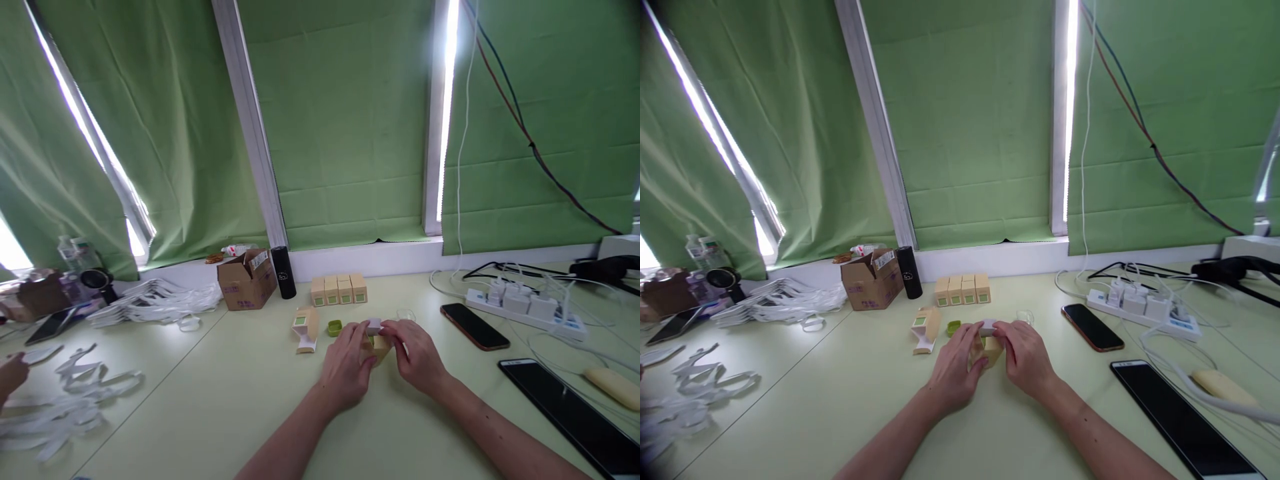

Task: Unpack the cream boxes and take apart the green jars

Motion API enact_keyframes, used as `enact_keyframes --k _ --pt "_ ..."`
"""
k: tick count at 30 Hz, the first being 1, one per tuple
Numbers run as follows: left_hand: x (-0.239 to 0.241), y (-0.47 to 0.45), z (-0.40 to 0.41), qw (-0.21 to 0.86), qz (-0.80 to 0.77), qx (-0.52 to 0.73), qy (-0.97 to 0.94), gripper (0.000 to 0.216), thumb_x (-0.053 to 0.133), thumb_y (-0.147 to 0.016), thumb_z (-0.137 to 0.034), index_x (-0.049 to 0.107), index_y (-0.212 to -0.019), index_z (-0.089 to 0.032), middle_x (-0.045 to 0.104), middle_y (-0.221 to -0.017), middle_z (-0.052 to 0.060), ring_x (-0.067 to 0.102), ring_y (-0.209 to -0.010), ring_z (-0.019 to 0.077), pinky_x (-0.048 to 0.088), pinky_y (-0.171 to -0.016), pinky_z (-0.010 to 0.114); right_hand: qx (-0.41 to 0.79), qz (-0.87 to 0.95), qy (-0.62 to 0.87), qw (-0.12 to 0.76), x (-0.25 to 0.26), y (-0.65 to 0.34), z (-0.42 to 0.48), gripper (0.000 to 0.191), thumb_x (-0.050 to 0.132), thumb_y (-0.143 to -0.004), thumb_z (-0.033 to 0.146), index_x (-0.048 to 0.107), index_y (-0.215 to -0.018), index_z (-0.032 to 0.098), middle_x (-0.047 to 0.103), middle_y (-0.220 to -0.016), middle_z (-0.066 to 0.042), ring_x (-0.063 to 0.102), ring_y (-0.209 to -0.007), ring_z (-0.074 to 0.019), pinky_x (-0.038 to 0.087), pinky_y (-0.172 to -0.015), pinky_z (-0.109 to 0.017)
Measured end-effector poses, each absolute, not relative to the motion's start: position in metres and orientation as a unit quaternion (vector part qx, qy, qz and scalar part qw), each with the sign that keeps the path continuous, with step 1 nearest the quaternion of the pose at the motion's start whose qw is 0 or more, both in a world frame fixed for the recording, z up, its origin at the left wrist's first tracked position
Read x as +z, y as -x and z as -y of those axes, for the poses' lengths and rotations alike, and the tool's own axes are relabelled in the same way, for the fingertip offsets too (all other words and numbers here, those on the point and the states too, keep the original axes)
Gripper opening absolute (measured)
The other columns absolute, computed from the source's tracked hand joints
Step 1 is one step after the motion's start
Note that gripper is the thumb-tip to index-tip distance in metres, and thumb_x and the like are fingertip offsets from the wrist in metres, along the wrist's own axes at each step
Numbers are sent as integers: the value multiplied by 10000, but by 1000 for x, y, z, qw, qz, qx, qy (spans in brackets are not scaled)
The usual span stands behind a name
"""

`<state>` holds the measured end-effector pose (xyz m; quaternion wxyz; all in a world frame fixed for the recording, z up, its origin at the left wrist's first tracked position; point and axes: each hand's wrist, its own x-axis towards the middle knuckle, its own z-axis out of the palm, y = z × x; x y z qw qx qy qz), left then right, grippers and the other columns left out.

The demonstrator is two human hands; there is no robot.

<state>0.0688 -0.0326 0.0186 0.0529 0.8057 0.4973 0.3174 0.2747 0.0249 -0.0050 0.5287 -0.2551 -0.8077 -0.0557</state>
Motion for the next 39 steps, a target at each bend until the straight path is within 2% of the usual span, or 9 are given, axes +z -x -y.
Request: enact_keyframes --k 3,11,17,21,24,27,31,33,39 --pt "19 -69 32 61 -500 319 -803 687 617 -929 -245 329 -1551 -285 545 -1423 132 553 -1279 330 524 -1013 519 -48 797 262 542 -3 -273 -21 340 529 -956 108 591 -1258 254 778 -1047 -79 739 -932 -266 610 -812 -434" --pt "17 -68 31 55 -485 341 -804 753 627 -885 -163 346 -1574 -280 542 -1369 144 550 -1237 331 525 -1024 526 30 752 310 581 -2 -271 -15 172 546 -1000 217 664 -1123 230 763 -821 -35 702 -672 -206 572 -708 -369" --pt "14 -68 30 -2 -469 342 -814 786 604 -886 -125 311 -1601 -270 527 -1353 156 522 -1255 337 546 -1005 523 47 753 341 561 3 -267 -13 164 559 -991 265 709 -930 235 749 -687 -21 709 -708 -238 534 -762 -390" --pt "14 -68 30 -57 -474 317 -819 772 567 -907 -114 282 -1612 -246 526 -1339 170 515 -1254 343 577 -943 506 86 754 398 516 2 -265 -14 198 556 -974 323 725 -933 229 773 -759 -46 720 -785 -272 520 -791 -412" --pt "15 -70 31 -100 -473 285 -827 762 525 -936 -123 242 -1632 -255 533 -1330 179 525 -1234 346 611 -786 428 122 749 422 497 2 -262 -14 203 567 -946 343 735 -936 230 790 -869 -67 711 -837 -280 511 -804 -415" --pt "16 -72 33 -146 -464 246 -839 773 495 -935 -109 219 -1644 -245 538 -1328 189 525 -1237 353 593 -660 352 162 754 417 481 2 -258 -13 163 587 -913 316 722 -873 232 772 -861 -58 687 -807 -257 495 -793 -397" --pt "14 -76 34 -202 -452 208 -844 787 487 -875 -42 282 -1621 -186 553 -1319 197 528 -1231 360 594 -660 361 217 741 408 488 0 -253 -13 161 588 -872 272 651 -731 228 699 -751 -41 614 -695 -218 468 -686 -352" --pt "14 -77 35 -217 -452 204 -841 796 490 -855 -27 299 -1613 -174 555 -1320 198 526 -1237 363 595 -669 364 248 721 400 509 -1 -252 -15 177 602 -878 297 642 -720 229 682 -761 -40 601 -698 -212 471 -674 -343" --pt "16 -75 33 -232 -478 248 -810 774 476 -903 -41 282 -1630 -224 548 -1325 191 511 -1262 355 576 -662 325 367 625 359 588 -2 -254 -20 340 716 -873 552 675 -829 217 701 -884 -63 640 -801 -228 544 -730 -363"
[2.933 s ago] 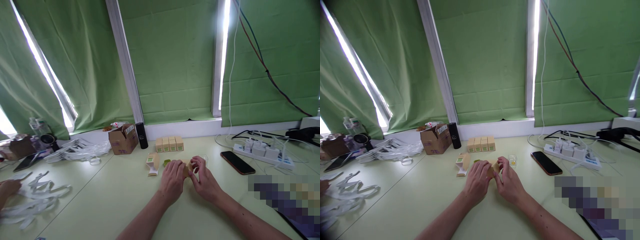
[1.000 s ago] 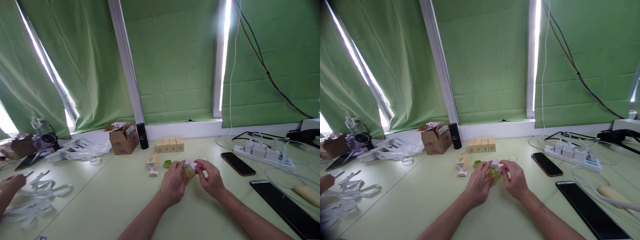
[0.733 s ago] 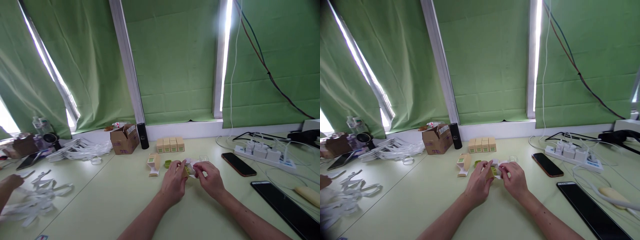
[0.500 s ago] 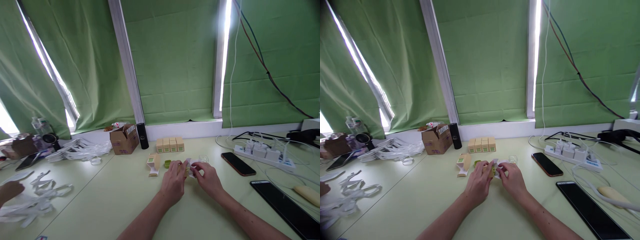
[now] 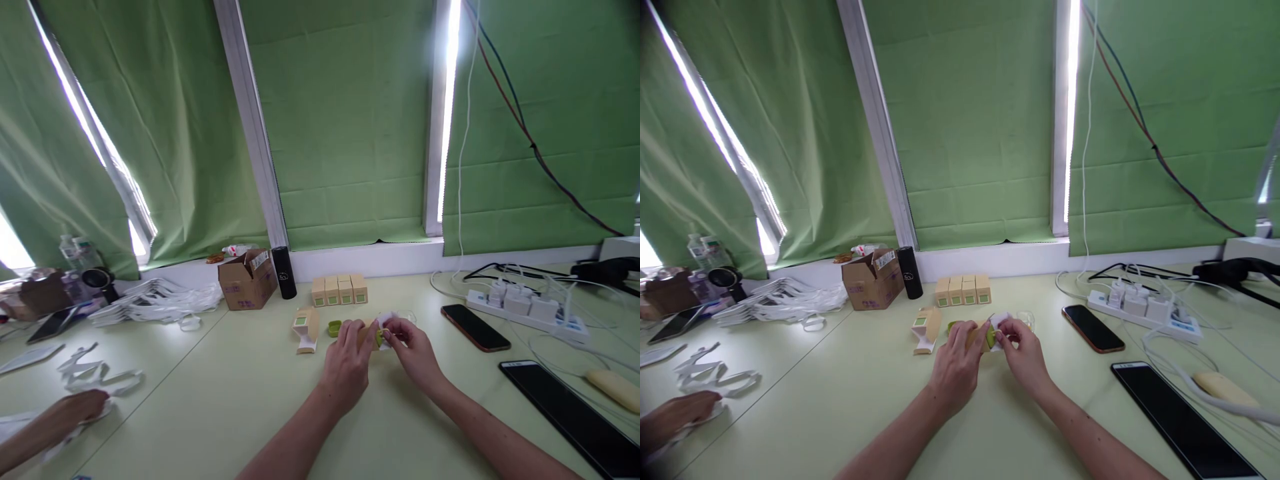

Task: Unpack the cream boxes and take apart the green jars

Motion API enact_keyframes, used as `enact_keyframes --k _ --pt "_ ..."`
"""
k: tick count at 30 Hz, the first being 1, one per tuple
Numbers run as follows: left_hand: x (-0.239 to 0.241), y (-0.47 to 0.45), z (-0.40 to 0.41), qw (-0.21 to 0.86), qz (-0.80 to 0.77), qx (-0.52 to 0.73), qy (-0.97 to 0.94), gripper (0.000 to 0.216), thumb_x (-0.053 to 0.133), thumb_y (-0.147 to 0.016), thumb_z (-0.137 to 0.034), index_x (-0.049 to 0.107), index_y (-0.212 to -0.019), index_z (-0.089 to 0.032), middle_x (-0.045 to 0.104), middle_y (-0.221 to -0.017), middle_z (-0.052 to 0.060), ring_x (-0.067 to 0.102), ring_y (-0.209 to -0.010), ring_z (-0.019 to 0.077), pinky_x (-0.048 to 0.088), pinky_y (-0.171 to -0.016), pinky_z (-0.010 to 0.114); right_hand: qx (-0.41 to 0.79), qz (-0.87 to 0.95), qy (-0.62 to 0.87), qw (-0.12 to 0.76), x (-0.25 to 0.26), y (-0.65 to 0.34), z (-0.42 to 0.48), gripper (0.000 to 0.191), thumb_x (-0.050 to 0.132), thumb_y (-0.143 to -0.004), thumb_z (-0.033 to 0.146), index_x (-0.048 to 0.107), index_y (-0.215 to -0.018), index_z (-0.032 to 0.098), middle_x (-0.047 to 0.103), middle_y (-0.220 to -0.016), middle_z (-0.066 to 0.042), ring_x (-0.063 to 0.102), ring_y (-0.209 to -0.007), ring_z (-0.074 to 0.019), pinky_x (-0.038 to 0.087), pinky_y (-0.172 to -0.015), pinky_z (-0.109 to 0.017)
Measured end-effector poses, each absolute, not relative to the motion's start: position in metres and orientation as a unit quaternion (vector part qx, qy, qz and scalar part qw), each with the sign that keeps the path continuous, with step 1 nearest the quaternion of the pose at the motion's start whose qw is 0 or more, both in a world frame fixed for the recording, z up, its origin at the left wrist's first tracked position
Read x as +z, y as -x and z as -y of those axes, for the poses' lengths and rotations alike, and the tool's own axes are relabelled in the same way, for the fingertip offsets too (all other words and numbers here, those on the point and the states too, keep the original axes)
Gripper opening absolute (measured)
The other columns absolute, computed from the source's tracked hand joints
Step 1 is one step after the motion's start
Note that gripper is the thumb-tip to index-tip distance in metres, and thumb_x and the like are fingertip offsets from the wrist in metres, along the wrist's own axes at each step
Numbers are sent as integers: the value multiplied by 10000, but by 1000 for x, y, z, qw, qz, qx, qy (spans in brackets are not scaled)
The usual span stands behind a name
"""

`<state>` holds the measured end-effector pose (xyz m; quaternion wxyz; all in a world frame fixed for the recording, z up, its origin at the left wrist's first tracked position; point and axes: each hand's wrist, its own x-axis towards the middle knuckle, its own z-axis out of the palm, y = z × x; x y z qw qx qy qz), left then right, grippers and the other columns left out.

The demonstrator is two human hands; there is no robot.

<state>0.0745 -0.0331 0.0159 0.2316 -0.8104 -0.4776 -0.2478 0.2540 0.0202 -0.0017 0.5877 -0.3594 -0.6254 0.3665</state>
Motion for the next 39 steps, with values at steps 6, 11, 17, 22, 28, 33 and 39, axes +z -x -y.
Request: enact_keyframes --k 6,11,17,22,28,33,39 --pt "15 -70 29 210 480 -291 800 770 469 -948 -72 236 -1650 -283 545 -1320 175 511 -1249 347 592 -768 386 463 547 328 615 -3 -253 -23 479 775 -801 663 665 -883 204 736 -953 -83 680 -794 -228 601 -677 -375" --pt "14 -69 27 195 483 -311 795 759 474 -959 -89 247 -1647 -317 548 -1324 170 513 -1251 345 592 -803 412 476 504 324 643 0 -255 -25 472 790 -786 659 646 -861 216 713 -821 -39 646 -694 -195 594 -594 -353" --pt "15 -61 22 171 505 -369 761 705 519 -955 -99 346 -1606 -305 550 -1333 163 513 -1259 339 571 -927 484 511 420 345 666 8 -262 -24 526 851 -673 672 624 -847 230 715 -831 -27 681 -735 -221 642 -572 -384" --pt "13 -54 16 124 515 -459 713 675 568 -946 -113 403 -1570 -311 562 -1328 140 525 -1262 317 516 -1041 538 495 452 359 650 2 -264 -29 530 817 -682 696 615 -832 229 730 -837 -48 677 -720 -228 613 -555 -376" --pt "9 -56 6 -87 492 -601 624 504 595 -985 -286 500 -1480 -270 578 -1367 138 574 -1235 284 613 -879 413 445 554 363 603 -7 -259 -32 541 749 -728 745 598 -761 226 691 -732 -41 627 -662 -213 518 -567 -328" --pt "15 -62 4 -313 413 -688 508 568 738 -907 -493 554 -1380 -237 693 -1237 126 668 -1124 270 621 -830 352 379 648 382 540 -14 -256 -28 403 678 -857 605 604 -762 220 645 -709 -5 596 -670 -192 490 -637 -324" --pt "18 -61 7 -484 345 -695 404 635 810 -821 -560 594 -1317 -227 726 -1179 106 718 -946 251 656 -727 392 310 725 397 469 -14 -257 -22 223 573 -923 417 619 -814 227 707 -763 -20 642 -719 -206 474 -639 -317"
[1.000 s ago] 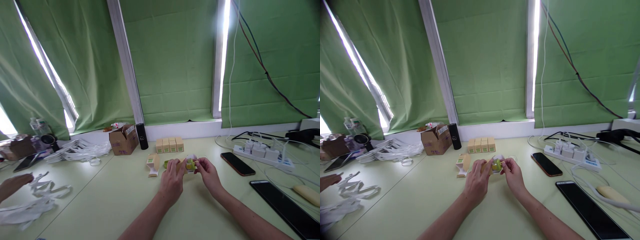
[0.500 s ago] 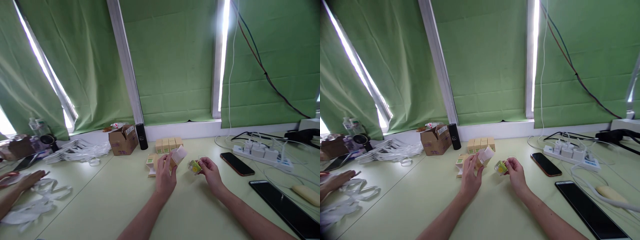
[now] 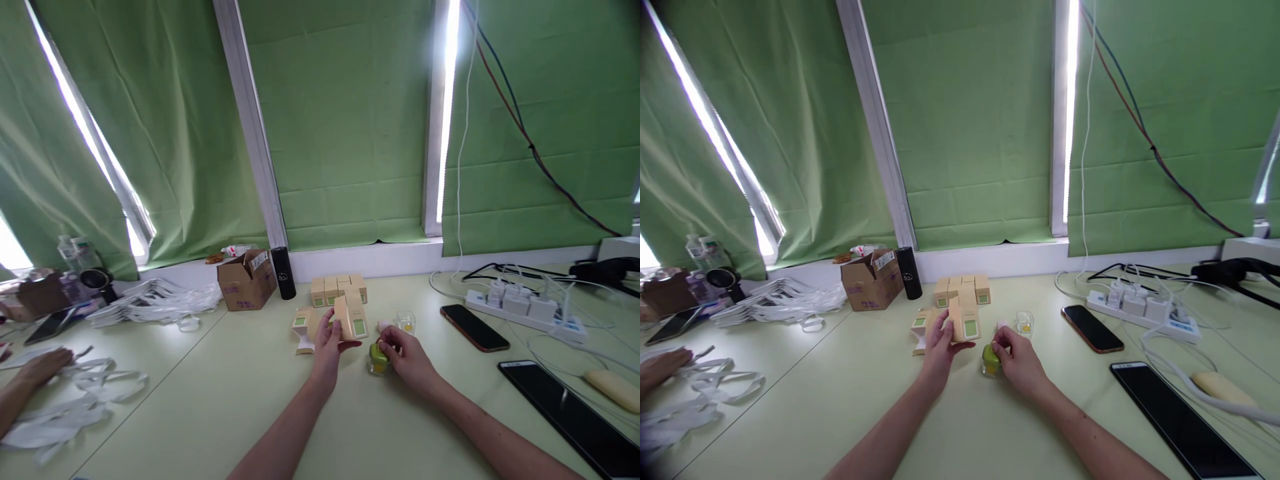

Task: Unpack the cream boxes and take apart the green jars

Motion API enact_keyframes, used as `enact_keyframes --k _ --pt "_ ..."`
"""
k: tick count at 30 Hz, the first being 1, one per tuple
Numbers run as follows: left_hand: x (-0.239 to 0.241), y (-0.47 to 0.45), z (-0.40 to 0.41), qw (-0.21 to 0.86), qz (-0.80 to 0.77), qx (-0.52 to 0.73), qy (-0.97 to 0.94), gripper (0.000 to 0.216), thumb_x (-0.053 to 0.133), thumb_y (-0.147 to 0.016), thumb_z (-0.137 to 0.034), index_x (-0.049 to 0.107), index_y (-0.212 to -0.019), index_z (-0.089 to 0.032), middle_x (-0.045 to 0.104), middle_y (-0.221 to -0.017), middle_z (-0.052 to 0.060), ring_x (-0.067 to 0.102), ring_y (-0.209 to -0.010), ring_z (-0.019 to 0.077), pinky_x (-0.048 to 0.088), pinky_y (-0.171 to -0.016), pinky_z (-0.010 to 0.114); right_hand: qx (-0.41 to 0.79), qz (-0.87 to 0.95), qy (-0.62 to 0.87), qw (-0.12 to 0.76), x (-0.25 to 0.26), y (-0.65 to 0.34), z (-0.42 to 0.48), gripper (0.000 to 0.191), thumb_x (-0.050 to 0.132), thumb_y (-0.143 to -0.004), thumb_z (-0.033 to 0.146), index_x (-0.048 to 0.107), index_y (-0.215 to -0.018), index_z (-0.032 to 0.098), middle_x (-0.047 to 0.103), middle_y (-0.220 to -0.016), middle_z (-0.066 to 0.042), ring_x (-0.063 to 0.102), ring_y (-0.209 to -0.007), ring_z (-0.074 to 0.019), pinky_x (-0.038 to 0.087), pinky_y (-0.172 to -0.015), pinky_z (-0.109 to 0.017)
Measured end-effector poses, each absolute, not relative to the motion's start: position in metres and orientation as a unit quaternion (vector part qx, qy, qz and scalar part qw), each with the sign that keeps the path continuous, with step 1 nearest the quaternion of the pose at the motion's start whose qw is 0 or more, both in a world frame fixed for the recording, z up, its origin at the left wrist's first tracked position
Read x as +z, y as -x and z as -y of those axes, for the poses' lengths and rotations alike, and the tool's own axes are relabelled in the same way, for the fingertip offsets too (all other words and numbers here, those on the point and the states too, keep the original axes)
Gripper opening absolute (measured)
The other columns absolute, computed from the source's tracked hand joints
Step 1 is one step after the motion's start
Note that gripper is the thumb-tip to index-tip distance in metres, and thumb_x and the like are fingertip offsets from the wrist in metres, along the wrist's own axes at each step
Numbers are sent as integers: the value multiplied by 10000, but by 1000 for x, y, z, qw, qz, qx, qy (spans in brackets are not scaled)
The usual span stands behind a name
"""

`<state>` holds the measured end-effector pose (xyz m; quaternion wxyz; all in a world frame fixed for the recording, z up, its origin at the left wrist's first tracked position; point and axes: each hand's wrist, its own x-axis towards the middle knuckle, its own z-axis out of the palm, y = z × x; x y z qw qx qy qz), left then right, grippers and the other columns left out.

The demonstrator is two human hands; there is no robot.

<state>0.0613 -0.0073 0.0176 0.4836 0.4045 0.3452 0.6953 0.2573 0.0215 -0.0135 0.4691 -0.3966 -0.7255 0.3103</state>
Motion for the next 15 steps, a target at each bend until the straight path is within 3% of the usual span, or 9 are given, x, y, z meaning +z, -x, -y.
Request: enact_keyframes --k 8,15 --pt "14 -58 6 582 -270 669 -376 483 765 -883 -480 617 -1232 -179 740 -1193 149 730 -924 260 641 -739 427 292 760 396 424 -6 -257 -14 174 544 -949 383 621 -893 237 745 -849 -24 691 -812 -217 480 -676 -319" --pt "15 -61 8 597 -275 648 -383 472 794 -846 -429 667 -1206 -151 745 -1208 170 758 -871 281 621 -711 409 258 744 381 485 0 -259 -11 281 565 -971 471 709 -1063 248 754 -1098 -78 689 -1053 -267 525 -911 -418"
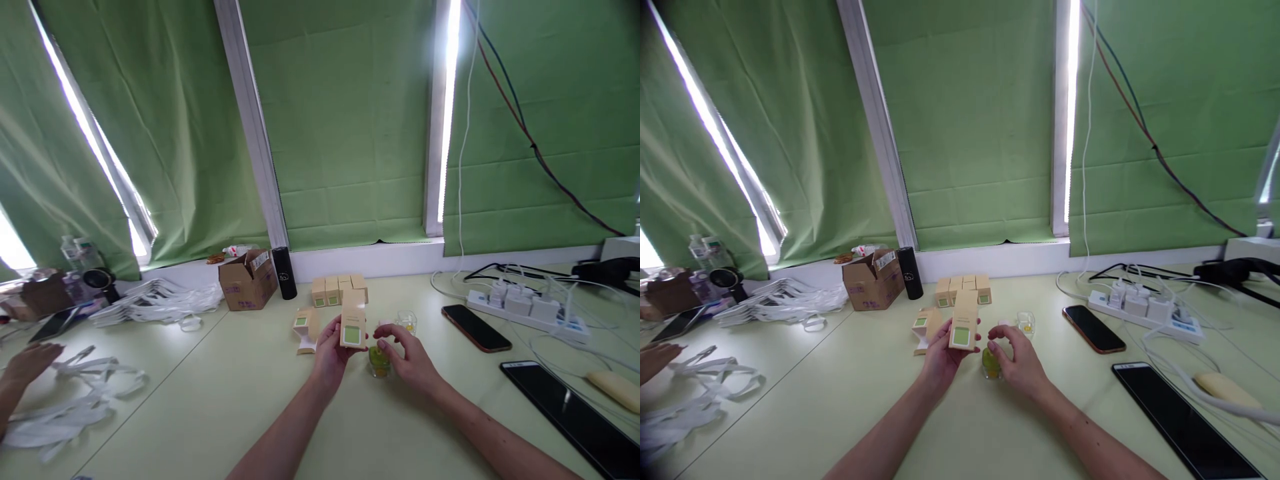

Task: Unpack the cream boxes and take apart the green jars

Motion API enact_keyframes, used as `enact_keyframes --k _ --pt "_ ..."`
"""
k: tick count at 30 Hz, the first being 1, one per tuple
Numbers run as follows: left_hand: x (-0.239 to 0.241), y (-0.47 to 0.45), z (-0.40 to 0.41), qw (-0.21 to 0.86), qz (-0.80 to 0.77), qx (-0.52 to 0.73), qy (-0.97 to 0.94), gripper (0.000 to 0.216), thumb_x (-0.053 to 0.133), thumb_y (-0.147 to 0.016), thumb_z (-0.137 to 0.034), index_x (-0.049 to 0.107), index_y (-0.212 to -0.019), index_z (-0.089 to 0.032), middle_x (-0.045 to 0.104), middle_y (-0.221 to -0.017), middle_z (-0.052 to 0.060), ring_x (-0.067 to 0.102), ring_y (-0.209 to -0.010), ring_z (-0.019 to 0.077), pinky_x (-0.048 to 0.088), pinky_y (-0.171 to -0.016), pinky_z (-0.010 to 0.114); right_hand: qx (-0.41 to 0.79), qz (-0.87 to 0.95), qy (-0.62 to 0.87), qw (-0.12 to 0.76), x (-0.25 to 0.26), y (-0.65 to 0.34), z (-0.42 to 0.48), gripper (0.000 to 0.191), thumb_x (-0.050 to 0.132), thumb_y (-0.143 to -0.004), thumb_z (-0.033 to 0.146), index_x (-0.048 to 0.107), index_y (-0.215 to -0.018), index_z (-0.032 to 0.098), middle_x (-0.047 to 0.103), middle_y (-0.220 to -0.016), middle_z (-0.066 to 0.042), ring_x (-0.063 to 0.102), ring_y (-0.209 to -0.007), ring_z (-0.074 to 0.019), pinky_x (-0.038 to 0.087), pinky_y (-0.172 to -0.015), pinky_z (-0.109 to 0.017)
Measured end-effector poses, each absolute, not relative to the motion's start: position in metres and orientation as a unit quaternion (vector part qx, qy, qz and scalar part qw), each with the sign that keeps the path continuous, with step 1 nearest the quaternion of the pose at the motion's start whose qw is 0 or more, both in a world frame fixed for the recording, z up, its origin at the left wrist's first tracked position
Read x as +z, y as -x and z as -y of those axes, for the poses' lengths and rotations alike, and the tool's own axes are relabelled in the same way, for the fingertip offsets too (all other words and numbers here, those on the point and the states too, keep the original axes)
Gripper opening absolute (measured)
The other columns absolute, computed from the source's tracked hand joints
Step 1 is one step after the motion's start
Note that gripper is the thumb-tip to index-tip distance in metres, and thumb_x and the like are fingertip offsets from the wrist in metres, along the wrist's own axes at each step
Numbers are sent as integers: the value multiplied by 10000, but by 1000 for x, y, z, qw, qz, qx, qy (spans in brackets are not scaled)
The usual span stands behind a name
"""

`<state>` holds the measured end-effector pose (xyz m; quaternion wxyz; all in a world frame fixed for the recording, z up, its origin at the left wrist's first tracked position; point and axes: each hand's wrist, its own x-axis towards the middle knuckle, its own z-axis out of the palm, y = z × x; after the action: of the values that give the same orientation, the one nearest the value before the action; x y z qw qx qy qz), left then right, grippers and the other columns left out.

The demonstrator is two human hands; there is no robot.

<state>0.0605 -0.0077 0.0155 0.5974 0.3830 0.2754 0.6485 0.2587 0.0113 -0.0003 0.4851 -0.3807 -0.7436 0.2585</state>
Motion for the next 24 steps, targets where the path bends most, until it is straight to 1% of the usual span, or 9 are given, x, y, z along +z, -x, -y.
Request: enact_keyframes --k 2,5,7,9,14,18,21,24 --pt "15 -62 8 597 -281 645 -386 485 811 -831 -440 684 -1202 -154 754 -1188 161 760 -860 279 613 -705 394 260 731 377 506 2 -258 -10 316 581 -967 506 716 -1099 254 743 -1137 -92 672 -1101 -281 519 -951 -437" --pt "13 -64 9 585 -300 645 -390 513 830 -816 -481 712 -1201 -163 776 -1113 137 753 -859 253 581 -690 327 275 717 374 521 4 -256 -8 358 601 -952 551 720 -1125 261 737 -1142 -98 660 -1103 -288 515 -971 -450" --pt "12 -65 10 574 -316 641 -400 529 839 -808 -504 731 -1200 -164 785 -1077 127 743 -873 231 556 -695 283 285 708 372 529 5 -255 -7 388 608 -937 590 730 -1097 259 741 -1119 -98 656 -1084 -291 516 -968 -451" --pt "11 -67 12 567 -324 633 -417 546 847 -800 -518 743 -1202 -164 786 -1080 125 736 -902 224 548 -723 270 298 696 373 536 5 -253 -8 438 607 -917 645 739 -1059 253 746 -1090 -100 657 -1054 -294 519 -952 -449" --pt "14 -72 16 547 -345 622 -441 604 825 -811 -561 707 -1266 -182 776 -1146 132 736 -980 261 558 -797 313 364 671 377 524 4 -252 -11 578 593 -863 771 737 -1012 231 758 -1063 -106 683 -1025 -308 538 -870 -434" --pt "17 -73 18 509 -350 621 -482 600 735 -882 -594 650 -1309 -182 783 -1111 130 735 -987 274 549 -853 351 444 645 336 524 10 -253 -11 629 640 -812 805 715 -1010 213 771 -1072 -122 698 -1036 -324 557 -900 -455" --pt "19 -72 20 472 -325 623 -533 566 701 -912 -556 613 -1336 -191 772 -1159 133 713 -1069 294 518 -959 401 492 598 316 548 17 -253 -9 646 706 -759 805 717 -1025 216 784 -1099 -138 711 -1058 -341 563 -940 -471" --pt "18 -70 23 413 -328 613 -589 534 682 -925 -465 580 -1390 -224 716 -1309 126 642 -1219 314 458 -1071 457 517 552 317 572 23 -254 -8 640 769 -705 795 735 -993 224 797 -1084 -134 717 -1081 -349 558 -978 -475"
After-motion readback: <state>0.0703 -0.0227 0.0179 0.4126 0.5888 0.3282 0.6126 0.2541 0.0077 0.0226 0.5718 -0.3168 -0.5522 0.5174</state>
